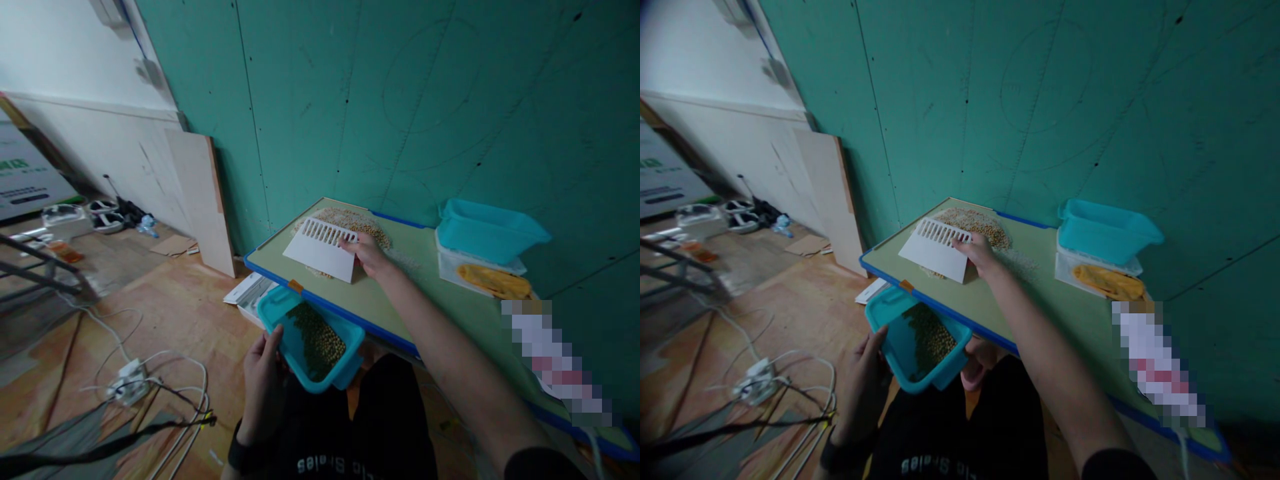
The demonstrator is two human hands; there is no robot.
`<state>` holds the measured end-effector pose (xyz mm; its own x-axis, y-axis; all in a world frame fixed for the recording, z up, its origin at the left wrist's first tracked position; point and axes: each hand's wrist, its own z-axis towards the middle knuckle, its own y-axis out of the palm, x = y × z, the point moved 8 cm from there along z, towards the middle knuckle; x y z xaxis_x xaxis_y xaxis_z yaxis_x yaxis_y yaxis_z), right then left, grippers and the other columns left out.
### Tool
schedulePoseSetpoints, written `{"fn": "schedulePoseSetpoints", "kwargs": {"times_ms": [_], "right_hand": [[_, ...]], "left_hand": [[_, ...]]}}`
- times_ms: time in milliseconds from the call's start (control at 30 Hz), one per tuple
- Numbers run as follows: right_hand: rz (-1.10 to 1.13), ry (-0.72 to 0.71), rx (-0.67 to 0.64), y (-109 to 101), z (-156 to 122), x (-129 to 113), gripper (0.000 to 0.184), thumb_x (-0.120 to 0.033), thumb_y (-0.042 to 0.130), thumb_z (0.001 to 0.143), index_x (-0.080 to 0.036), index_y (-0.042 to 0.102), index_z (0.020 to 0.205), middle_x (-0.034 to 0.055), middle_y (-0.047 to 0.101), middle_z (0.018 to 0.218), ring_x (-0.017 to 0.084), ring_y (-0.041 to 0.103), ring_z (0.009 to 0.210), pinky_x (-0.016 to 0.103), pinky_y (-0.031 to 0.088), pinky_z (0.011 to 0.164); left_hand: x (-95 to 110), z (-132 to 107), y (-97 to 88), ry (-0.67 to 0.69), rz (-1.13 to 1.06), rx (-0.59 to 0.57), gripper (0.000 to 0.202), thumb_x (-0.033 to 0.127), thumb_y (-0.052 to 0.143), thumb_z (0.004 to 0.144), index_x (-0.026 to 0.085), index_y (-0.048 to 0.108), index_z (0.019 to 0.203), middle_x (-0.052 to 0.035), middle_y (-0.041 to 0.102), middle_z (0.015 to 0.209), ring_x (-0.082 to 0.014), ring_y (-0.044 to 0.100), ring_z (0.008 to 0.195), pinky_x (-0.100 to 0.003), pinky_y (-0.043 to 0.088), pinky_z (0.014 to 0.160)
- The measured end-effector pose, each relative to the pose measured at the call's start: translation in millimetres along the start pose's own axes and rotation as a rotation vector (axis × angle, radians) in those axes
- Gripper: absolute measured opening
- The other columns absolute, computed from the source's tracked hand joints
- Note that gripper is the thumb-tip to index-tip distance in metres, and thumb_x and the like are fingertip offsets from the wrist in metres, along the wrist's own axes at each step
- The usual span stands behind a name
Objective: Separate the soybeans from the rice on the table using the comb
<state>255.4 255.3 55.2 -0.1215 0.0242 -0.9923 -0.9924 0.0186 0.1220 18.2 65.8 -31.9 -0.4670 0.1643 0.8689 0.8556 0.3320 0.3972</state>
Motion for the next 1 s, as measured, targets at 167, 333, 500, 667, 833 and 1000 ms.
{"fn": "schedulePoseSetpoints", "kwargs": {"times_ms": [167,333,500,667,833,1000], "right_hand": [[-0.008,0.008,0.040,-3,0,-1,0.038,-0.034,0.086,0.052,-0.017,0.066,0.078,0.0008,0.070,0.070,0.017,0.062,0.065,0.028,0.048,0.063],[-0.015,0.017,0.053,-3,0,0,0.038,-0.033,0.086,0.052,-0.016,0.067,0.080,0.0023,0.072,0.074,0.017,0.064,0.066,0.028,0.047,0.061],[-0.009,0.010,-0.002,5,-2,1,0.037,-0.032,0.086,0.052,-0.015,0.068,0.079,0.0008,0.070,0.071,0.015,0.060,0.061,0.027,0.046,0.058],[-0.025,0.025,-0.026,11,-5,2,0.035,-0.032,0.086,0.055,-0.016,0.066,0.079,0.0011,0.071,0.072,0.015,0.060,0.061,0.027,0.047,0.059],[-0.028,0.041,-0.055,15,-8,2,0.034,-0.032,0.086,0.057,-0.017,0.066,0.081,0.0012,0.071,0.072,0.015,0.061,0.062,0.027,0.047,0.060],[-0.036,0.045,-0.054,15,-8,2,0.031,-0.030,0.084,0.060,-0.016,0.067,0.082,0.0021,0.071,0.074,0.016,0.061,0.063,0.028,0.047,0.061]], "left_hand": [[-2,0,0.3,-0.004,0.010,0.003,0.039,0.048,0.076,0.073,0.022,0.050,0.060,0.0087,0.039,0.044,-0.0083,0.034,0.038,-0.020,0.025,0.036],[-1,1,-0.5,0.010,0.022,0.011,0.037,0.046,0.077,0.071,0.021,0.053,0.061,0.0081,0.042,0.045,-0.0082,0.037,0.038,-0.019,0.028,0.036],[-1,2,-1.4,0.014,0.014,0.010,0.036,0.046,0.078,0.069,0.021,0.053,0.060,0.0081,0.043,0.044,-0.0080,0.037,0.037,-0.019,0.028,0.036],[-4,2,-0.8,-0.002,-0.022,-0.001,0.037,0.046,0.079,0.069,0.021,0.052,0.061,0.0090,0.041,0.046,-0.0079,0.036,0.038,-0.019,0.028,0.037],[1,-1,0.4,0.002,-0.015,0.008,0.034,0.041,0.079,0.068,0.022,0.052,0.059,0.0079,0.042,0.046,-0.0087,0.036,0.038,-0.021,0.028,0.037],[0,-1,0.3,-0.006,0.003,-0.001,0.033,0.043,0.078,0.070,0.022,0.054,0.060,0.0075,0.042,0.045,-0.0092,0.037,0.037,-0.021,0.026,0.035]]}}
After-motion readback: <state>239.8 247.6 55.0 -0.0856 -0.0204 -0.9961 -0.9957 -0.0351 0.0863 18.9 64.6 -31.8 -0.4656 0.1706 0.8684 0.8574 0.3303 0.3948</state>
